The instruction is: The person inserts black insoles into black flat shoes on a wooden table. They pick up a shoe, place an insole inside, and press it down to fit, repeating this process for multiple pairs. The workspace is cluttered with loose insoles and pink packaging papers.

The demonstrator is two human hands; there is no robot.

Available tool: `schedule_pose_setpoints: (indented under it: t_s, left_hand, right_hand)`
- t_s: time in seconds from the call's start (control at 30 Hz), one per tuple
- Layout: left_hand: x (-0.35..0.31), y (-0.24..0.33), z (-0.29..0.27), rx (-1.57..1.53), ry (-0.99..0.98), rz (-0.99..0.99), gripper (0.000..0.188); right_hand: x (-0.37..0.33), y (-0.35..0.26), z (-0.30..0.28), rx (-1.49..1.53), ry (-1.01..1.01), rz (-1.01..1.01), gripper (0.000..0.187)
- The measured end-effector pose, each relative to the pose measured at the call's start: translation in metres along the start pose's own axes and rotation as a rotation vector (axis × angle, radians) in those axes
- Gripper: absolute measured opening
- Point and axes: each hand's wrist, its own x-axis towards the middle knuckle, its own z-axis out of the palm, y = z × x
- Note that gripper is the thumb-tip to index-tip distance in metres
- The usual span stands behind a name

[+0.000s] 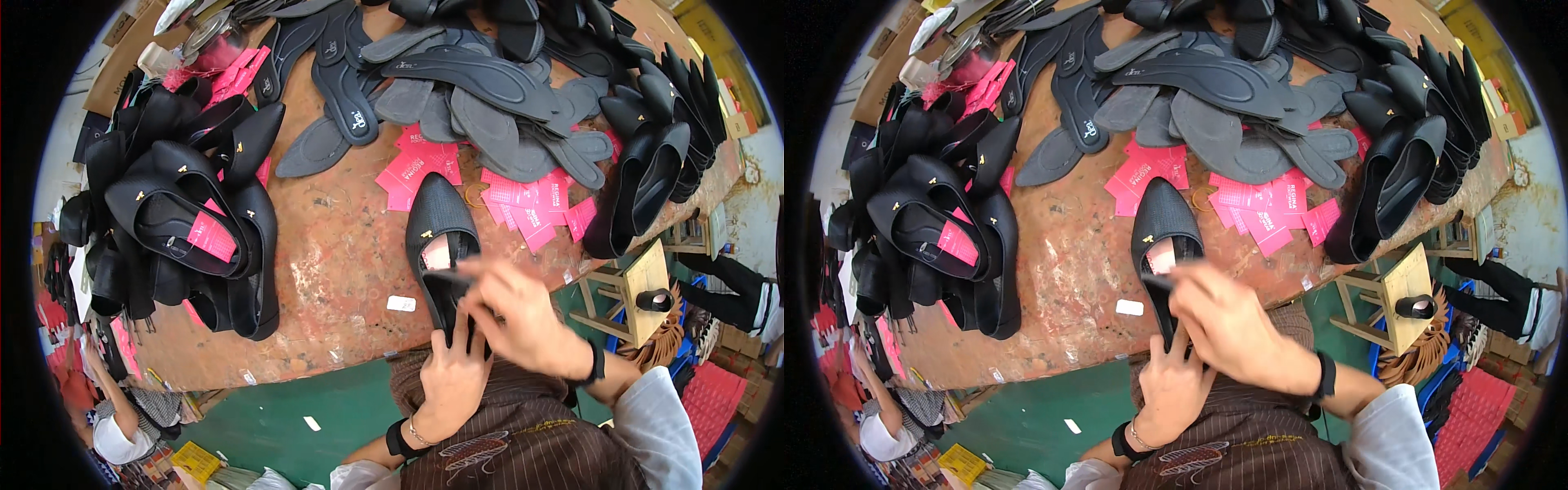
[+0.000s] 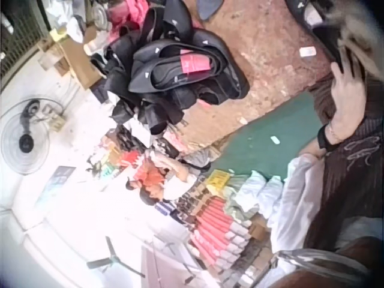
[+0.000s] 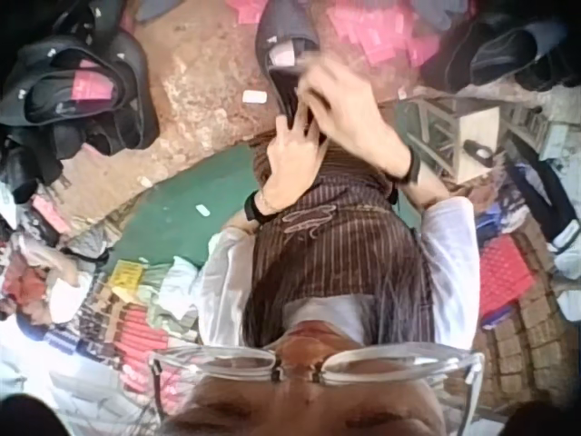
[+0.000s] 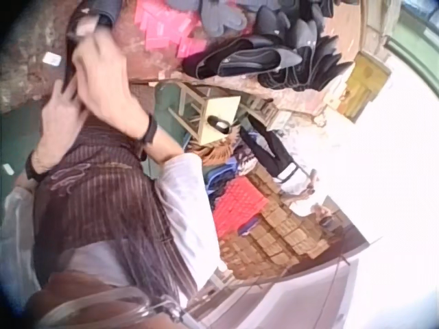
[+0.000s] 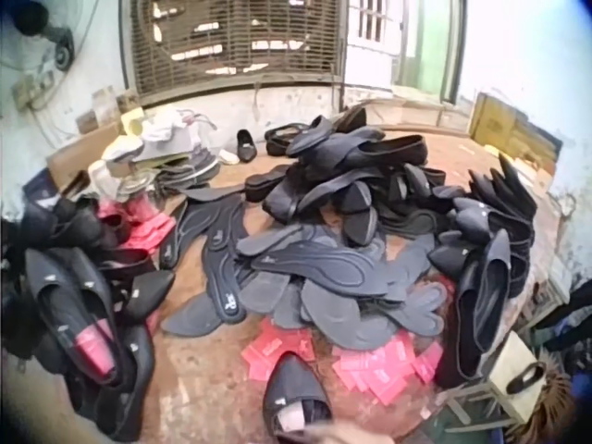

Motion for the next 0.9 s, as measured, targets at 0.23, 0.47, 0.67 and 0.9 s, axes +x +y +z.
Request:
schedule_pose_setpoints:
  t_s: [0.23,0.47,0.67,0.9]
  left_hand:
    - [-0.015,-0.011,0.010,0.169,-0.108,0.045,0.031]
    - [0.000,-0.006,0.001,0.145,-0.095,-0.006,0.035]
    - [-0.001,-0.012,0.004,0.132,-0.114,-0.001,0.039]
    - [0.003,-0.010,0.001,0.106,-0.005,0.014,0.038]
  right_hand:
    - [-0.049,0.007,0.036,-0.163,-0.133,-0.038,0.056]
    - [0.031,0.035,0.058,-0.456,-0.308,0.058,0.059]
    - [0.006,0.029,0.064,-0.628,0.054,-0.101,0.035]
    - [0.048,0.028,0.049,-0.473,-0.268,0.099,0.046]
